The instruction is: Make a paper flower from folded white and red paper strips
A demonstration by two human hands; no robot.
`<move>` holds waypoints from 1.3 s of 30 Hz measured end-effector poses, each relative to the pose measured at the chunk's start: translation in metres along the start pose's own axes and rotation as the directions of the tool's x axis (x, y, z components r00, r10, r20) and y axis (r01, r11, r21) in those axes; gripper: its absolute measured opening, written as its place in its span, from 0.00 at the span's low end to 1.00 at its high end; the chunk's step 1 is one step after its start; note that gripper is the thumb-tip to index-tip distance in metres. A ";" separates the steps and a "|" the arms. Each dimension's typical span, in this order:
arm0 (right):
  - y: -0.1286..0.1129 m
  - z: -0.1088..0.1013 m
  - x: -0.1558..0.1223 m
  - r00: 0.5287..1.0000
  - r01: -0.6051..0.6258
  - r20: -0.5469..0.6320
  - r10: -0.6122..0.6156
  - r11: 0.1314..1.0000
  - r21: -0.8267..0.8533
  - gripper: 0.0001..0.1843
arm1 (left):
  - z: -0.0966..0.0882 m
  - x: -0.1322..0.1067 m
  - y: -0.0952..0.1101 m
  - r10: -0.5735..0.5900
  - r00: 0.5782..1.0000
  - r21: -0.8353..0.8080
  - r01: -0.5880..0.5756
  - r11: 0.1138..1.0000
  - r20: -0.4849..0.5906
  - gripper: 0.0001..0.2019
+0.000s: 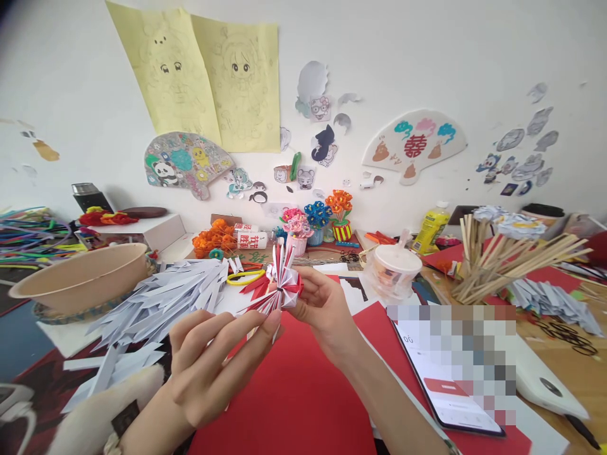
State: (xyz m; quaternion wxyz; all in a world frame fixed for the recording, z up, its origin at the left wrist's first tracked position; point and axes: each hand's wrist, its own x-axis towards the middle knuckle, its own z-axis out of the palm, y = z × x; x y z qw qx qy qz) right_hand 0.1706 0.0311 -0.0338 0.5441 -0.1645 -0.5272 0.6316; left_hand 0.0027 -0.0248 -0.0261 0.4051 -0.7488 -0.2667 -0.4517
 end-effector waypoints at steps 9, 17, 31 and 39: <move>-0.001 0.000 0.003 0.988 -0.155 0.000 0.155 0.986 0.054 0.16 | 0.006 -0.002 0.001 -0.068 0.997 -0.004 0.068 0.998 0.035 0.07; 0.004 -0.013 0.004 0.970 -0.243 0.056 0.237 0.956 0.163 0.17 | 0.011 0.003 0.009 -0.119 0.990 -0.067 0.125 0.990 0.080 0.05; 0.014 -0.047 0.018 0.948 -0.015 -0.304 0.088 0.972 0.233 0.14 | 0.059 -0.001 -0.037 -0.571 0.293 0.330 0.583 0.743 0.767 0.14; 0.011 -0.041 0.018 0.967 0.038 -0.252 0.032 0.963 0.268 0.14 | 0.064 0.002 -0.041 -0.573 0.392 0.229 0.645 0.729 0.720 0.14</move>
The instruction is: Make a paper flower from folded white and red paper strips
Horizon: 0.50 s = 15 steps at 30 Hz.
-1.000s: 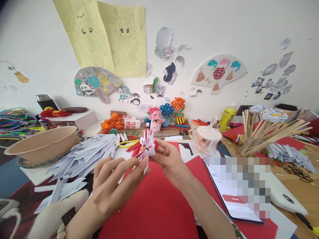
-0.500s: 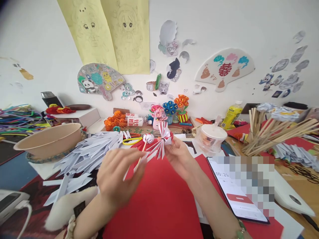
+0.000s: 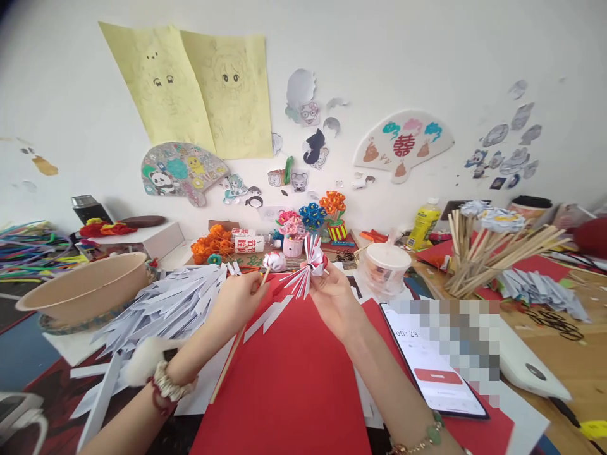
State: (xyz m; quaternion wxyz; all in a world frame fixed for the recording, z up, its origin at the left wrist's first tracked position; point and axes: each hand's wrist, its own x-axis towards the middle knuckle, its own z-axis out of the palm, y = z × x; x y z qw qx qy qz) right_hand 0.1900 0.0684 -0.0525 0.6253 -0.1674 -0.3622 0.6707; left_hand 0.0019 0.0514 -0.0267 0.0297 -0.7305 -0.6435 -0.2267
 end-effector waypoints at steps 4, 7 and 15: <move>-0.002 0.003 -0.002 1.000 0.006 0.026 -0.006 1.000 -0.011 0.16 | -0.021 -0.009 0.001 0.068 0.975 -0.092 -0.089 0.992 -0.214 0.16; -0.003 0.007 -0.006 0.997 -0.016 0.071 0.017 1.000 -0.009 0.17 | -0.030 -0.016 0.003 0.215 0.843 -0.111 -0.306 0.945 -0.492 0.12; -0.005 0.012 -0.015 0.983 -0.074 0.167 0.074 0.997 -0.008 0.17 | -0.022 -0.016 -0.001 0.456 0.487 0.094 -0.599 0.795 -0.745 0.14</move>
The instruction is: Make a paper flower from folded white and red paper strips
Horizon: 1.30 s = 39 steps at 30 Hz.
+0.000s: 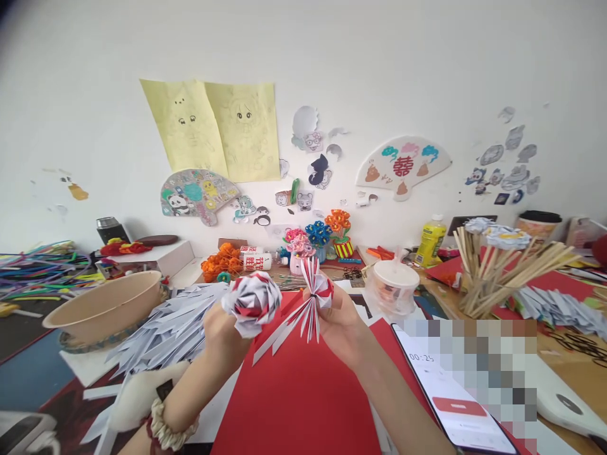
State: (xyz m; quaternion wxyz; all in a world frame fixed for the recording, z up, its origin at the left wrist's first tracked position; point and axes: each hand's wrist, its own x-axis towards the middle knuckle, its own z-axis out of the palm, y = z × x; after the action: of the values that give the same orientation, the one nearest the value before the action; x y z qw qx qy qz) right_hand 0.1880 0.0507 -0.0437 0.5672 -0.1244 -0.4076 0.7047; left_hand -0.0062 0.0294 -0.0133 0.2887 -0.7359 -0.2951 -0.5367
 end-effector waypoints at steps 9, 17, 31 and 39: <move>0.006 0.006 -0.003 0.999 -0.012 0.048 0.013 1.000 -0.012 0.20 | 0.007 -0.008 0.005 0.021 0.999 -0.026 -0.020 0.999 0.036 0.11; 0.006 0.014 -0.005 0.989 -0.042 0.142 0.047 0.998 -0.039 0.40 | 0.008 -0.010 0.007 0.053 0.998 -0.047 -0.052 0.998 0.021 0.09; 0.005 0.017 -0.006 0.986 -0.046 0.158 0.045 0.999 0.002 0.47 | 0.012 -0.020 0.003 0.040 0.999 -0.087 -0.039 0.995 0.012 0.08; 0.005 0.016 -0.004 0.986 -0.040 0.163 0.040 0.999 -0.007 0.45 | 0.011 -0.018 0.004 0.062 0.998 -0.075 -0.061 0.995 0.013 0.07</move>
State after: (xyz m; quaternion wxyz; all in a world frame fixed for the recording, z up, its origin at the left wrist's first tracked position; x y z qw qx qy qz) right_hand 0.1759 0.0398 -0.0382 0.5174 -0.0753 -0.4515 0.7230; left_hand -0.0002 0.0327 -0.0338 0.2753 -0.7590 -0.2544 -0.5325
